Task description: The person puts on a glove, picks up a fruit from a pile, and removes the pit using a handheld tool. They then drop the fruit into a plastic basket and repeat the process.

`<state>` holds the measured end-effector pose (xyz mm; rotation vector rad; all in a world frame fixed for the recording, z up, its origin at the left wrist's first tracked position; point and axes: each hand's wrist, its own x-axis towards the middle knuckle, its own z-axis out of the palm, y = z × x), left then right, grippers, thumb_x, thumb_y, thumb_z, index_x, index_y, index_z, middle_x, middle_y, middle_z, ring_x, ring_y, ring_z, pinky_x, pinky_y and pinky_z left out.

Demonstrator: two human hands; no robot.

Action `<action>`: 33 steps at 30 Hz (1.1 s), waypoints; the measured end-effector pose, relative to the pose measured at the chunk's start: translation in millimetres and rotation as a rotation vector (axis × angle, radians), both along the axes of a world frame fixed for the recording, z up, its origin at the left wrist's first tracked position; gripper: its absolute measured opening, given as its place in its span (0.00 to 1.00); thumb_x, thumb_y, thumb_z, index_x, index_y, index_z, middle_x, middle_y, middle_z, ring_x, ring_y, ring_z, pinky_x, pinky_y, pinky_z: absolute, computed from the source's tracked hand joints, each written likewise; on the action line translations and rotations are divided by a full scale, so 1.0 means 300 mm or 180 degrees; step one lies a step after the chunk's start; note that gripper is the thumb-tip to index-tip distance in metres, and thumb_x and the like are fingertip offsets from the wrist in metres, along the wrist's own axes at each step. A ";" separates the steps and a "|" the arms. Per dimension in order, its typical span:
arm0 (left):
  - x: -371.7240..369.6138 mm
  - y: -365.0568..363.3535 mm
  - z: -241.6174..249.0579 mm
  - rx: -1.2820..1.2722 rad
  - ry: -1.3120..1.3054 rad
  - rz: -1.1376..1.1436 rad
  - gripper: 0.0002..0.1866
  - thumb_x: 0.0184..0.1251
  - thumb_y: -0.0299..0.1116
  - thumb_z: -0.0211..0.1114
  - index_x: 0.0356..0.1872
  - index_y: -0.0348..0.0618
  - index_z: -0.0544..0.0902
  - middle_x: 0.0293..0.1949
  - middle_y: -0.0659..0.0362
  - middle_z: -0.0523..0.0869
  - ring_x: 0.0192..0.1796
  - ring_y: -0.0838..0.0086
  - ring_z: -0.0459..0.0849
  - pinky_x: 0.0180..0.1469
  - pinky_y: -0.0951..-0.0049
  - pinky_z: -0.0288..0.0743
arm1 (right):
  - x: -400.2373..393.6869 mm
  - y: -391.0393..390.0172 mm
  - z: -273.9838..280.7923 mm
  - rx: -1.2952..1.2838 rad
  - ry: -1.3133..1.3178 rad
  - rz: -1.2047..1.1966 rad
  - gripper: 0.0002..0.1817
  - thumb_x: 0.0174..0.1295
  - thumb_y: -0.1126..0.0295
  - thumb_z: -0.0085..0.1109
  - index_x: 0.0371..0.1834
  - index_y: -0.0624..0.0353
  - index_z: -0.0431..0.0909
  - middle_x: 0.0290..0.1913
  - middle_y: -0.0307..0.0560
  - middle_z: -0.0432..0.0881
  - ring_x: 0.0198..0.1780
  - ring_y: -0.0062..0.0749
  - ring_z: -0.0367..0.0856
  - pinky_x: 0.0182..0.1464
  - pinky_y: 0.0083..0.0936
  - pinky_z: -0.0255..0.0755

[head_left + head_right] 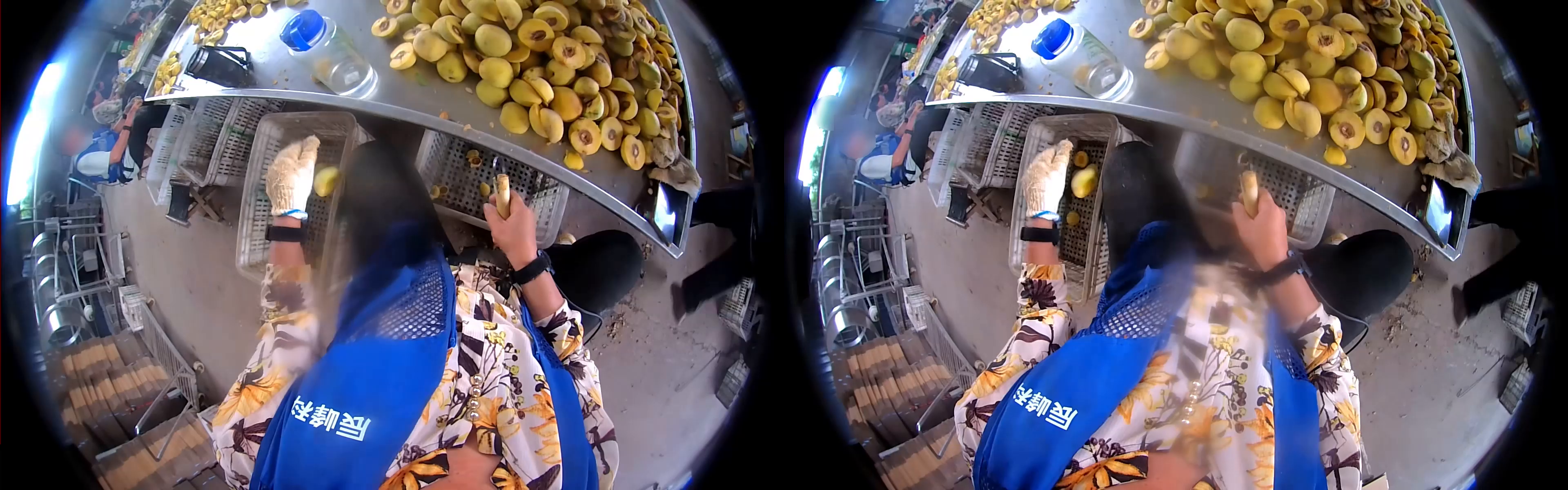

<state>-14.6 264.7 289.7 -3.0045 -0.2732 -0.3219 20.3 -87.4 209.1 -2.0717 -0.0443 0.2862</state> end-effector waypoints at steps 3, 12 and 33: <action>0.151 -0.033 0.024 -0.0510 -0.0991 -0.0654 0.13 0.63 0.39 0.53 0.31 0.42 0.80 0.32 0.51 0.81 0.39 0.57 0.78 0.38 0.61 0.71 | -0.005 0.037 0.025 0.0120 -0.0023 0.0174 0.12 0.52 0.69 0.60 0.37 0.64 0.75 0.27 0.47 0.80 0.29 0.29 0.79 0.36 0.27 0.72; 0.793 -0.245 -0.155 -0.1242 0.0242 0.0139 0.20 0.61 0.44 0.50 0.50 0.44 0.74 0.44 0.44 0.80 0.48 0.51 0.78 0.50 0.57 0.71 | -0.038 -0.005 0.114 -0.0159 -0.0017 0.0366 0.10 0.53 0.68 0.60 0.35 0.62 0.76 0.25 0.49 0.79 0.29 0.27 0.78 0.34 0.27 0.71; 0.114 -0.665 0.053 -0.8733 0.0914 0.0303 0.31 0.67 0.37 0.50 0.67 0.37 0.53 0.68 0.51 0.55 0.66 0.71 0.60 0.66 0.75 0.54 | 0.083 0.045 0.081 0.0763 -0.0507 -0.0306 0.19 0.58 0.64 0.57 0.48 0.64 0.69 0.27 0.49 0.80 0.23 0.38 0.79 0.26 0.29 0.73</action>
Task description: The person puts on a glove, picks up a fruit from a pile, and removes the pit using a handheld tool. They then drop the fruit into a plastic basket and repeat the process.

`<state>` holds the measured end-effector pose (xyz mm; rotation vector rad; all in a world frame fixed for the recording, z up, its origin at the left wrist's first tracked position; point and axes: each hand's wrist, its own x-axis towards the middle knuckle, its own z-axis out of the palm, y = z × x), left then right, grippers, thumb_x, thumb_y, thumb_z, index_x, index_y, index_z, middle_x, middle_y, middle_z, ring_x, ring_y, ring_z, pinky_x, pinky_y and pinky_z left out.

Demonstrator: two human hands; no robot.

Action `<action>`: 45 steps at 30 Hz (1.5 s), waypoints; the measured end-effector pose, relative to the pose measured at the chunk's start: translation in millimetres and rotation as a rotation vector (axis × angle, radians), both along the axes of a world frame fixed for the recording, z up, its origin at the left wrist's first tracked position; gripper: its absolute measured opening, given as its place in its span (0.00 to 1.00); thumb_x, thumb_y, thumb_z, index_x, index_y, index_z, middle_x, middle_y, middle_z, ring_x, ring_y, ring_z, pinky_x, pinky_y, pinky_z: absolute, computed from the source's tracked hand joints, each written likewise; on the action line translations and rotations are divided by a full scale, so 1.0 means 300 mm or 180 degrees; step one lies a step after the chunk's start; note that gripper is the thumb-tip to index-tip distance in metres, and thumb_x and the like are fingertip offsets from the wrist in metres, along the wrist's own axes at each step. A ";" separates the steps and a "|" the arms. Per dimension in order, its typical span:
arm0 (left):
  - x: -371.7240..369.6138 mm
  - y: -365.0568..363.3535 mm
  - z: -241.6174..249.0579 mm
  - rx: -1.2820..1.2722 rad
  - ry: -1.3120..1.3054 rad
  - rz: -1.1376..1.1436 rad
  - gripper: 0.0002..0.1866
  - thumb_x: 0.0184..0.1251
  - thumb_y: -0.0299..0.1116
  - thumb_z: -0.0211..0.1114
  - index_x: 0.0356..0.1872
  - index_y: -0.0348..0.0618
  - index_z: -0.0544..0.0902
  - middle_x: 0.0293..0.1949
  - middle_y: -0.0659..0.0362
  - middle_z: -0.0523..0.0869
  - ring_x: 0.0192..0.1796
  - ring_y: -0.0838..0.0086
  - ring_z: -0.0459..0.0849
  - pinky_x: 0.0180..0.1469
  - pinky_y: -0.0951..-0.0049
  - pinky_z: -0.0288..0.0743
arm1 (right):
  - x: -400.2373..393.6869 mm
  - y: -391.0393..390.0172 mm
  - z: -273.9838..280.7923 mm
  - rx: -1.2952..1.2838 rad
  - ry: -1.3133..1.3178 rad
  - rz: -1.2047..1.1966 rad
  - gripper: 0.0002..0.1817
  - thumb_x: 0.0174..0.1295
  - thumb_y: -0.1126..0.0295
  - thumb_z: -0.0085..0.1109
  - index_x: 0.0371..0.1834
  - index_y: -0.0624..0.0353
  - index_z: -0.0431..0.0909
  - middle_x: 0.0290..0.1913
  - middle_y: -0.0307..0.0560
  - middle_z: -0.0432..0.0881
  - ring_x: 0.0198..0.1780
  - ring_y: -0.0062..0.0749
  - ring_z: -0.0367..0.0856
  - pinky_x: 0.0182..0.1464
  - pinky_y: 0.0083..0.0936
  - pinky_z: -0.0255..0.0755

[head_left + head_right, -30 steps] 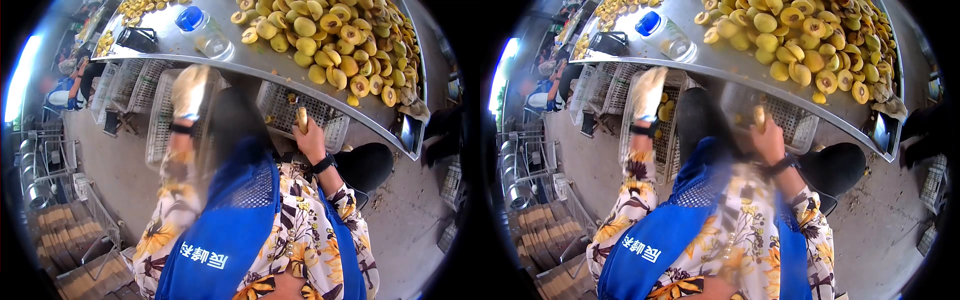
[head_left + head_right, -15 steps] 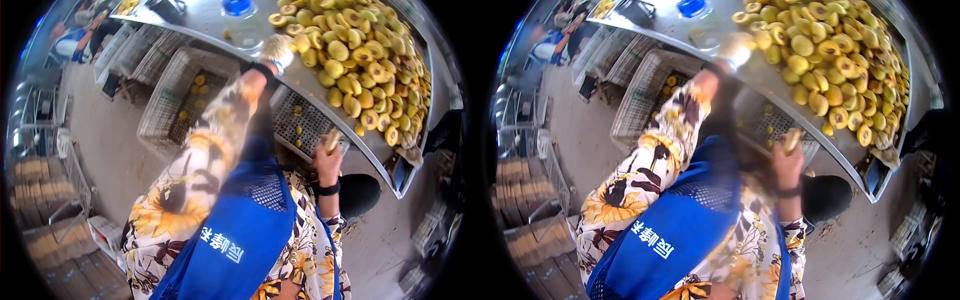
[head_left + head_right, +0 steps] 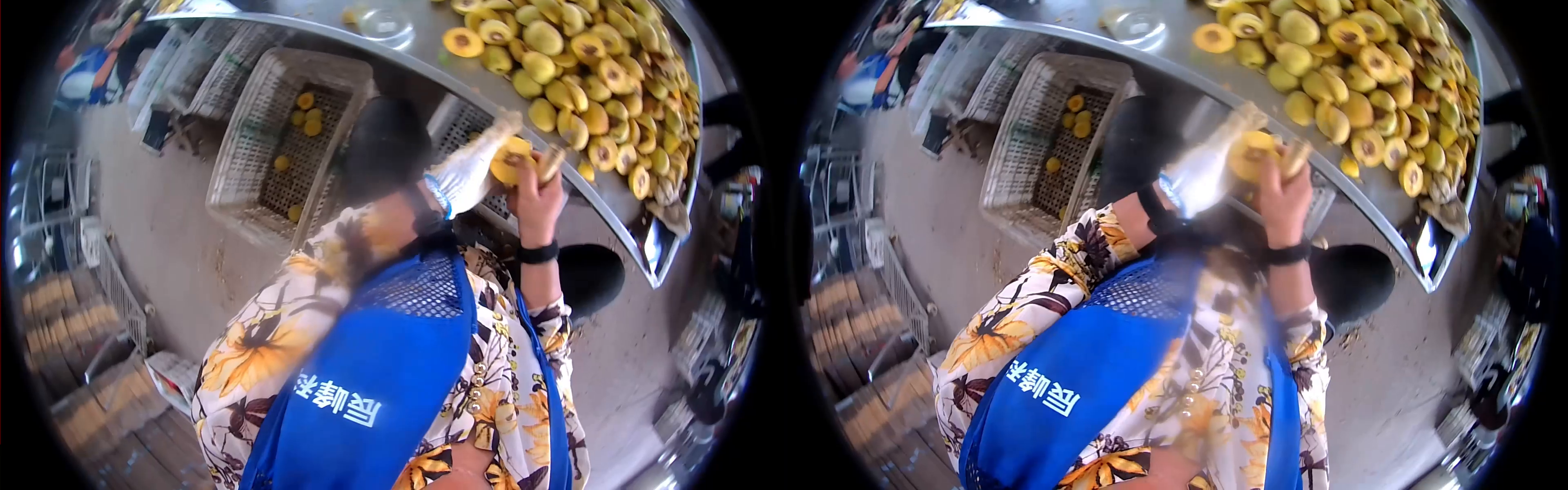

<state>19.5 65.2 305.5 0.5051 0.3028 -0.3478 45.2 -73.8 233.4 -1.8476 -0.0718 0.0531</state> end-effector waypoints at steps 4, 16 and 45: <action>0.041 -0.031 -0.080 0.1398 0.0822 0.0517 0.24 0.62 0.60 0.52 0.37 0.48 0.76 0.31 0.59 0.80 0.34 0.71 0.79 0.34 0.65 0.74 | -0.037 0.023 0.065 -0.1245 -0.0777 -0.0065 0.20 0.57 0.56 0.58 0.38 0.64 0.70 0.26 0.61 0.78 0.30 0.58 0.77 0.30 0.39 0.70; 0.044 -0.004 -0.225 0.2763 -0.1400 0.0682 0.14 0.62 0.27 0.53 0.48 0.36 0.74 0.40 0.55 0.80 0.40 0.72 0.81 0.44 0.77 0.76 | -0.132 0.011 0.088 -0.1432 -0.0638 0.0882 0.14 0.57 0.66 0.56 0.31 0.65 0.64 0.22 0.67 0.74 0.30 0.65 0.74 0.28 0.47 0.67; 0.076 -0.020 -0.165 0.1972 -0.0262 0.0553 0.20 0.66 0.48 0.53 0.42 0.37 0.75 0.30 0.56 0.82 0.29 0.73 0.81 0.28 0.77 0.75 | -0.137 0.034 0.161 0.0545 0.1643 0.1283 0.09 0.58 0.71 0.46 0.39 0.64 0.64 0.19 0.40 0.70 0.12 0.19 0.65 0.14 0.18 0.62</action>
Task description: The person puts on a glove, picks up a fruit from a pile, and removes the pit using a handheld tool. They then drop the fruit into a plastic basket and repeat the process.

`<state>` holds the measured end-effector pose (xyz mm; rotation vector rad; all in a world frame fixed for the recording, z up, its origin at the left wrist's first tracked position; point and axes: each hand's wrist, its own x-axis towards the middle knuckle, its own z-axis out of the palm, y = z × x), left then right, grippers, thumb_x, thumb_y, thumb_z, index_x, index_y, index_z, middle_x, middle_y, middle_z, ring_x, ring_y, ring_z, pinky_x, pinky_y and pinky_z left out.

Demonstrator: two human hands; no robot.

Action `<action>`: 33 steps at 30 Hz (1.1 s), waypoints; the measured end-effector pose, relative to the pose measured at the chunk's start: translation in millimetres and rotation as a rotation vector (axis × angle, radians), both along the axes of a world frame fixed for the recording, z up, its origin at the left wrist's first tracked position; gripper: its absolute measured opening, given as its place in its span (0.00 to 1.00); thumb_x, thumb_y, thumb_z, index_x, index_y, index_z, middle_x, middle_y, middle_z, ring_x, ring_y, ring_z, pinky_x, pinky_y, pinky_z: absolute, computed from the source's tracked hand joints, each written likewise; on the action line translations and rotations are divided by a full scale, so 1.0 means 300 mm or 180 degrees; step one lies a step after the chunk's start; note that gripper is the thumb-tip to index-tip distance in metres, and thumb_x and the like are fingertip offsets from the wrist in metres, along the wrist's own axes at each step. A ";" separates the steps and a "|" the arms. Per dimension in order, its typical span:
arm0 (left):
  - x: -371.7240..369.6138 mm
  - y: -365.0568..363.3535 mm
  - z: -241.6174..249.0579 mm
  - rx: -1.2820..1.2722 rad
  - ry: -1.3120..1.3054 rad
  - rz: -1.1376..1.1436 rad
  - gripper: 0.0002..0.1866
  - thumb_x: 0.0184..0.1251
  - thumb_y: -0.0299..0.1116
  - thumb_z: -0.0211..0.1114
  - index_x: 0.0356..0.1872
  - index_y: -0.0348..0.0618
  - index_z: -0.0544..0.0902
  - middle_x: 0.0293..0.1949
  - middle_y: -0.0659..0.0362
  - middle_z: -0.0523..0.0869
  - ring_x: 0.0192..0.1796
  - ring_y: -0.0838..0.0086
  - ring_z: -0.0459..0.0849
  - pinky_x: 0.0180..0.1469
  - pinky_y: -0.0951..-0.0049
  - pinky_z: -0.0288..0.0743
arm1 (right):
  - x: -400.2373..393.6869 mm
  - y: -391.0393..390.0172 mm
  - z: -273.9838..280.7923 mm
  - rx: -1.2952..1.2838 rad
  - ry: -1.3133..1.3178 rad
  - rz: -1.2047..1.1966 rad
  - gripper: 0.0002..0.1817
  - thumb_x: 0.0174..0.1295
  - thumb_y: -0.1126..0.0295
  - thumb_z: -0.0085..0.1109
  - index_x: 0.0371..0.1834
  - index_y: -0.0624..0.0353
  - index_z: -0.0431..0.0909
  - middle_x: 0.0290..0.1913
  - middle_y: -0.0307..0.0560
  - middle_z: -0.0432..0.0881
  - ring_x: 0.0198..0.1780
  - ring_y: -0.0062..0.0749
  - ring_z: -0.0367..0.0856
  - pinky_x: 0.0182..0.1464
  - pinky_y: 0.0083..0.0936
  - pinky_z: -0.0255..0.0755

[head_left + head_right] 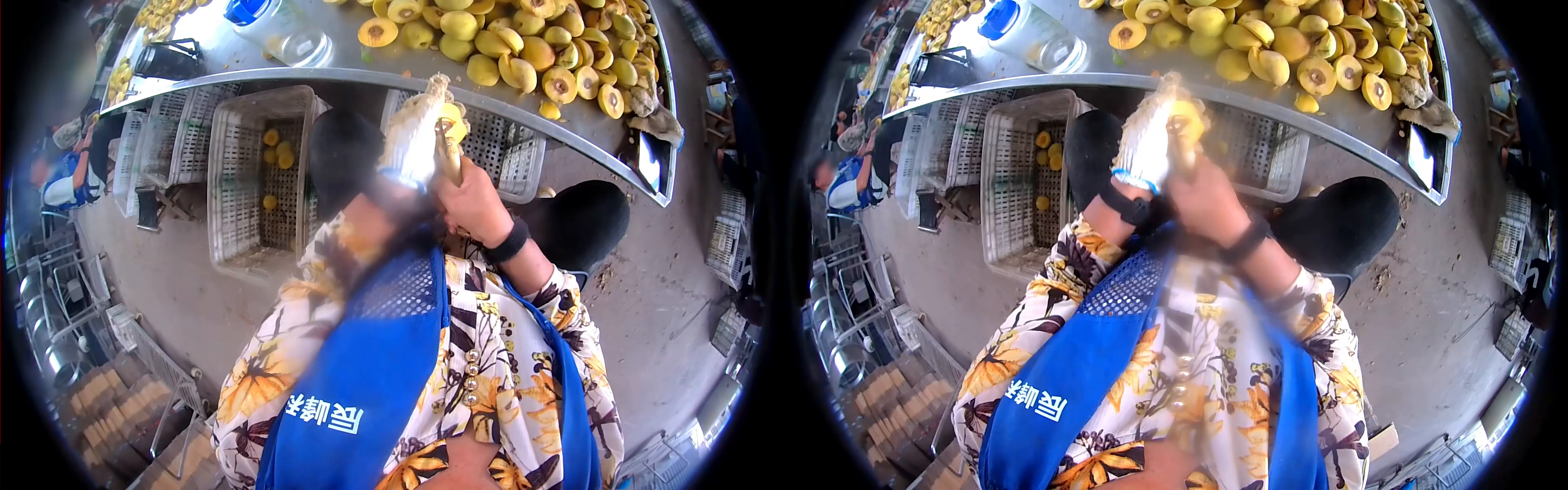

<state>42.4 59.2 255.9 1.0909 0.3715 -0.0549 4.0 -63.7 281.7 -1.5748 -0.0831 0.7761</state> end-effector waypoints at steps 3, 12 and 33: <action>0.014 0.000 0.041 -0.0567 0.0370 -0.0194 0.18 0.67 0.45 0.53 0.43 0.38 0.74 0.29 0.56 0.82 0.28 0.73 0.81 0.28 0.77 0.75 | -0.004 0.014 0.050 0.0539 0.1225 -0.0270 0.06 0.57 0.75 0.44 0.37 0.61 0.61 0.17 0.39 0.65 0.11 0.18 0.60 0.12 0.19 0.59; 0.059 0.010 -0.059 0.0001 -0.0569 -0.0628 0.12 0.66 0.38 0.55 0.43 0.42 0.76 0.28 0.59 0.78 0.26 0.74 0.77 0.23 0.76 0.71 | 0.004 -0.018 0.039 0.1251 0.2028 -0.0236 0.05 0.55 0.79 0.44 0.33 0.57 0.63 0.17 0.39 0.65 0.10 0.18 0.57 0.12 0.19 0.55; 0.006 0.607 0.129 0.5838 -0.0367 0.0831 0.16 0.61 0.45 0.54 0.36 0.45 0.81 0.38 0.53 0.82 0.38 0.54 0.80 0.42 0.60 0.72 | 0.061 -0.035 -0.001 0.0337 0.0796 0.0048 0.06 0.58 0.72 0.52 0.33 0.62 0.68 0.16 0.37 0.68 0.09 0.16 0.61 0.10 0.16 0.55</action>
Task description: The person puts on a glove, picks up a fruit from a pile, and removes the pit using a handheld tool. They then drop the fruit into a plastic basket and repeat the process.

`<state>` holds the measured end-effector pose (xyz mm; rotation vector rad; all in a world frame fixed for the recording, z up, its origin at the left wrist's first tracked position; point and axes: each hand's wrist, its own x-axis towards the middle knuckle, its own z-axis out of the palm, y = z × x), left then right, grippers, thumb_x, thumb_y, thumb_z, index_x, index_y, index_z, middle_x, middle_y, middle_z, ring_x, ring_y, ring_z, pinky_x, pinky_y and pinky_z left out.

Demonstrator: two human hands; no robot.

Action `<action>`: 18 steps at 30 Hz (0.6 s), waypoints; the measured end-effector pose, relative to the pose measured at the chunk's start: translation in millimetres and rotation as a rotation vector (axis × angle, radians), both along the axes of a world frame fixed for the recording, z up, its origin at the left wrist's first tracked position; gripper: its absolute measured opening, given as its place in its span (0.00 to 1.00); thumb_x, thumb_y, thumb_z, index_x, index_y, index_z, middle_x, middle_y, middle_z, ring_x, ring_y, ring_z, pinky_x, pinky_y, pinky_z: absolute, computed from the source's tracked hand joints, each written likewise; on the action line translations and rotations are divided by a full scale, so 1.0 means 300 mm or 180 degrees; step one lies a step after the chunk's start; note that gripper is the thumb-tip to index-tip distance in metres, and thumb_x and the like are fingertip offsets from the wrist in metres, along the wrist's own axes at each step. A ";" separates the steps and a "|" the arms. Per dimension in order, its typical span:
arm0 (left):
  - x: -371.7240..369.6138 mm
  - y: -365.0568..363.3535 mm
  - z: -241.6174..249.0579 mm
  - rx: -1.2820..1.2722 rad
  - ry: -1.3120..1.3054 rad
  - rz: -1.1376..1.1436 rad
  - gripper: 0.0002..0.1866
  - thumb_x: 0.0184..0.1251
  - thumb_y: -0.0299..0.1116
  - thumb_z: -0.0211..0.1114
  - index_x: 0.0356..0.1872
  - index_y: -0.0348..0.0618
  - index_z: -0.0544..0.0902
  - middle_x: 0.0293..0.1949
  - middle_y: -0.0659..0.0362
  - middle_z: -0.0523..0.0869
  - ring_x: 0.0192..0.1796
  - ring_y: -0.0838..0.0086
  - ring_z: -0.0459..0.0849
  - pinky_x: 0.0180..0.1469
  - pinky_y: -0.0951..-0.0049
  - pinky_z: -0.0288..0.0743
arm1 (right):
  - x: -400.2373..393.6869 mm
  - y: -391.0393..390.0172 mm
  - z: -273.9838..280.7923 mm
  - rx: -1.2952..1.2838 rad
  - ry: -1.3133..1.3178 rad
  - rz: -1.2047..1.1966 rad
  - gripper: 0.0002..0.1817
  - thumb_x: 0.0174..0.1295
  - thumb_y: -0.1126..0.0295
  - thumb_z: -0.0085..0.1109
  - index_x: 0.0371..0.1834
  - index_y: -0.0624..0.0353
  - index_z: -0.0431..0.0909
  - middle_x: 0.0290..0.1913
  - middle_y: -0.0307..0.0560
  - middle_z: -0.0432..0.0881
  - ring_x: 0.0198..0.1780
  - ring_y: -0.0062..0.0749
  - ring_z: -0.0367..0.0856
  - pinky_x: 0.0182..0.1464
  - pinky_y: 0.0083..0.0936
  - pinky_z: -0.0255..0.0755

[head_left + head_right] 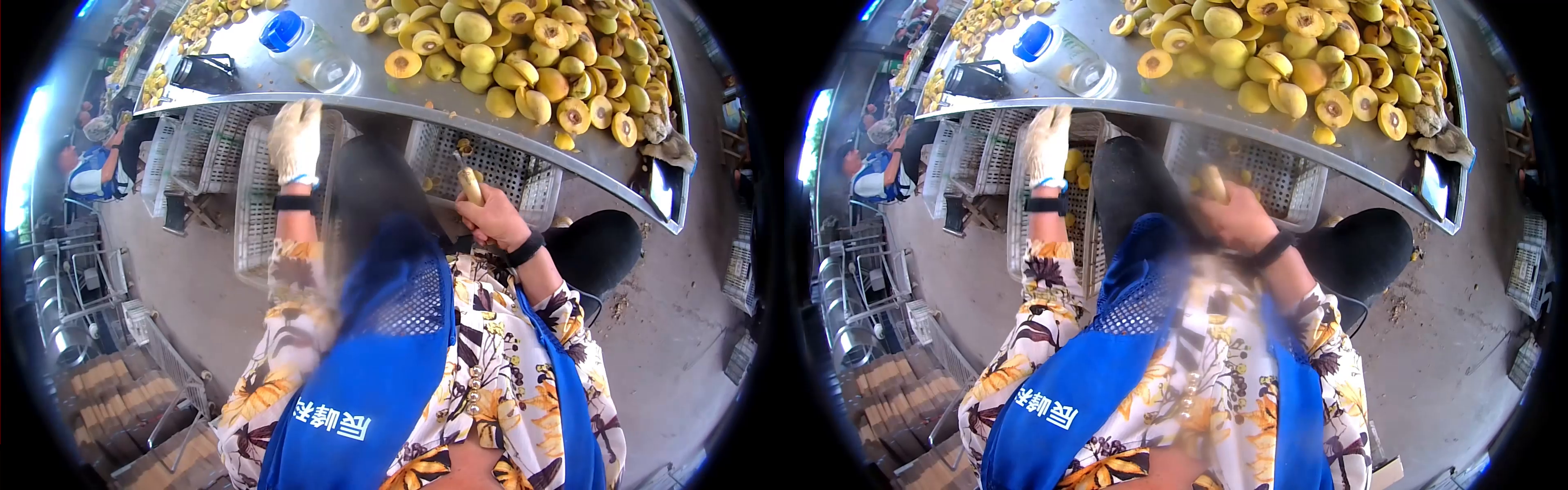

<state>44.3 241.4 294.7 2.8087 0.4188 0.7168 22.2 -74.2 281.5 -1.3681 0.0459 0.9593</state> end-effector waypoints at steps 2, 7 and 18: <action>0.106 -0.053 0.000 -0.0228 0.0264 -0.0141 0.17 0.60 0.46 0.55 0.37 0.44 0.81 0.39 0.51 0.82 0.45 0.56 0.78 0.48 0.59 0.70 | 0.005 0.023 -0.037 -0.0169 -0.0310 0.0249 0.06 0.58 0.71 0.52 0.32 0.62 0.69 0.16 0.37 0.69 0.09 0.16 0.62 0.11 0.15 0.56; 0.449 -0.274 -0.072 -0.0064 0.1223 -0.0613 0.32 0.54 0.50 0.58 0.59 0.45 0.66 0.51 0.41 0.74 0.52 0.46 0.74 0.55 0.57 0.67 | -0.006 0.019 -0.095 -0.0168 -0.1069 0.0352 0.06 0.57 0.70 0.53 0.32 0.61 0.70 0.16 0.37 0.70 0.09 0.17 0.63 0.11 0.15 0.56; 0.275 -0.403 0.044 -0.4346 0.1046 -0.1500 0.11 0.56 0.25 0.53 0.40 0.42 0.80 0.38 0.56 0.83 0.40 0.69 0.82 0.38 0.71 0.77 | 0.088 -0.007 -0.006 0.0258 -0.0885 -0.1269 0.16 0.62 0.65 0.51 0.48 0.62 0.66 0.19 0.41 0.73 0.10 0.17 0.62 0.11 0.15 0.57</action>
